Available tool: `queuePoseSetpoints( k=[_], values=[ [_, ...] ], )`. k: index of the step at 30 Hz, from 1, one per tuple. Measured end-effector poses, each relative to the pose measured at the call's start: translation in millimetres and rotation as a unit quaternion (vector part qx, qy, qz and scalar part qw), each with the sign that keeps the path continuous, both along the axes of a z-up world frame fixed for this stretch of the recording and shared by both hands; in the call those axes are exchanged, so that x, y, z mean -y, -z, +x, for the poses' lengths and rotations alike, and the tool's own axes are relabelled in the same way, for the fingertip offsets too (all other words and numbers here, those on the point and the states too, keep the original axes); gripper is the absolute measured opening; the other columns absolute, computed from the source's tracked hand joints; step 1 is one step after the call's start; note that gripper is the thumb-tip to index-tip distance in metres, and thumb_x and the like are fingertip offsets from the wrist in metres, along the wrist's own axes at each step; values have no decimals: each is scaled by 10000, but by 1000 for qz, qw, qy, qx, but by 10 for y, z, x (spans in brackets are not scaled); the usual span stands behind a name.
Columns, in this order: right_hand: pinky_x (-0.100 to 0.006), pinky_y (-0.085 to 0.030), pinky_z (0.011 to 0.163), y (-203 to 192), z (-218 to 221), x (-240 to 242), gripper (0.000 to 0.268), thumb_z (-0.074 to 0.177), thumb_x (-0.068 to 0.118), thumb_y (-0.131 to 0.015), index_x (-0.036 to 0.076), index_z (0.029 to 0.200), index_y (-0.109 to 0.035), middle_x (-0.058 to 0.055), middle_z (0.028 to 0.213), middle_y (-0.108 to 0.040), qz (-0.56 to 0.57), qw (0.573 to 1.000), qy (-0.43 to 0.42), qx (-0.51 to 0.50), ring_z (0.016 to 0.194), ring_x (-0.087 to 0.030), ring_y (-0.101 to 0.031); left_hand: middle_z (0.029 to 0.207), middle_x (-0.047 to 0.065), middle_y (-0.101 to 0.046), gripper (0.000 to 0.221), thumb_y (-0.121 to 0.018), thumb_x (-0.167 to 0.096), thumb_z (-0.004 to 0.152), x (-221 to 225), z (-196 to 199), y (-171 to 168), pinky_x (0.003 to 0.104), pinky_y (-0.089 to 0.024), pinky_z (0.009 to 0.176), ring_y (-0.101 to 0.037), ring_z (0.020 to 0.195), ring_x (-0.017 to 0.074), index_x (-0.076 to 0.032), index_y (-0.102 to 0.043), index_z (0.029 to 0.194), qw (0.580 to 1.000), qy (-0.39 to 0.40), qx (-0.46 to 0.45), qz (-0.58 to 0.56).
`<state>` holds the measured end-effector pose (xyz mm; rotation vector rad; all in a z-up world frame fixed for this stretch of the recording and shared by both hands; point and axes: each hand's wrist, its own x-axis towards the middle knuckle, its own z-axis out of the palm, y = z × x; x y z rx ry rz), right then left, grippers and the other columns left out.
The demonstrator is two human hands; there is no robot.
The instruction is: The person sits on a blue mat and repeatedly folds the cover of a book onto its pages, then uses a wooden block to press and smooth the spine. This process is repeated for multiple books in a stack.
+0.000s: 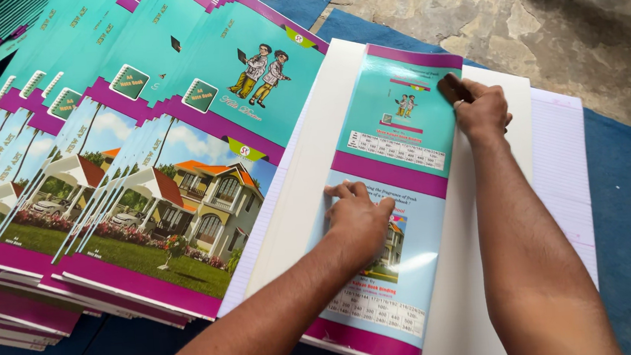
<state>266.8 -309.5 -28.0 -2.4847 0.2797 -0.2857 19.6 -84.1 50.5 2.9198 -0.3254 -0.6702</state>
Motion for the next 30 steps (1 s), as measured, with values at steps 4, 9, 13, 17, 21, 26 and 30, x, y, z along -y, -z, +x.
queuePoseSetpoints(
  k=[4, 9, 13, 17, 21, 26, 30],
  values=[
    [-406, -452, 1100, -43, 183, -22, 513, 825, 61, -749, 293, 1281, -724, -33, 1247, -743, 36, 999, 15, -21, 1151, -178, -684, 1514, 456, -255, 737, -777, -312, 861, 7, 9, -27, 570, -588, 877, -301, 1337, 719, -179, -421, 1492, 1000, 6, -13, 10],
    [-427, -399, 1082, -84, 377, -45, 495, 789, 77, -802, 309, 1224, -751, 7, 1257, -716, 12, 996, 71, -48, 1187, -175, -629, 1522, 466, -228, 798, -799, -346, 853, 19, 35, -60, 573, -572, 921, -293, 1344, 717, -182, -389, 1518, 999, 15, -40, 23],
    [-376, -457, 1052, -34, 546, 34, 479, 790, 121, -841, 242, 1241, -737, -82, 1282, -664, -10, 998, 49, -27, 1186, -247, -610, 1523, 478, -211, 776, -799, -336, 865, 13, 34, -70, 587, -565, 922, -269, 1344, 736, -176, -401, 1512, 999, 10, -37, 13],
    [-378, -464, 1071, 32, 634, 131, 481, 831, 149, -827, 194, 1296, -713, -118, 1285, -692, -5, 1000, 18, -13, 1196, -264, -636, 1523, 483, -205, 781, -801, -336, 863, 22, 51, -79, 597, -559, 927, -265, 1338, 747, -182, -397, 1514, 999, 12, -38, 16],
    [-373, -477, 1047, 43, 564, 140, 444, 851, 175, -817, 166, 1284, -722, -130, 1244, -710, 20, 999, 25, -44, 1149, -252, -664, 1533, 470, -203, 797, -814, -327, 846, 31, 36, -75, 600, -556, 933, -261, 1348, 739, -187, -404, 1515, 999, 3, -43, 10],
    [-322, -540, 974, -57, 218, 128, 497, 818, 53, -787, 190, 1294, -740, -102, 1177, -746, 74, 995, -35, -57, 1044, -196, -716, 1538, 456, -193, 808, -817, -344, 838, 20, 22, -81, 602, -553, 932, -258, 1351, 730, -211, -400, 1517, 999, -6, -40, 4],
    [-304, -570, 913, -187, -102, 80, 534, 802, 12, -779, 188, 1302, -715, -109, 1137, -759, 119, 988, -31, -95, 989, -176, -722, 1546, 428, -215, 761, -801, -298, 843, 11, -6, -28, 571, -583, 888, -275, 1358, 698, -227, -430, 1504, 1000, -13, -15, -7]
  ],
)
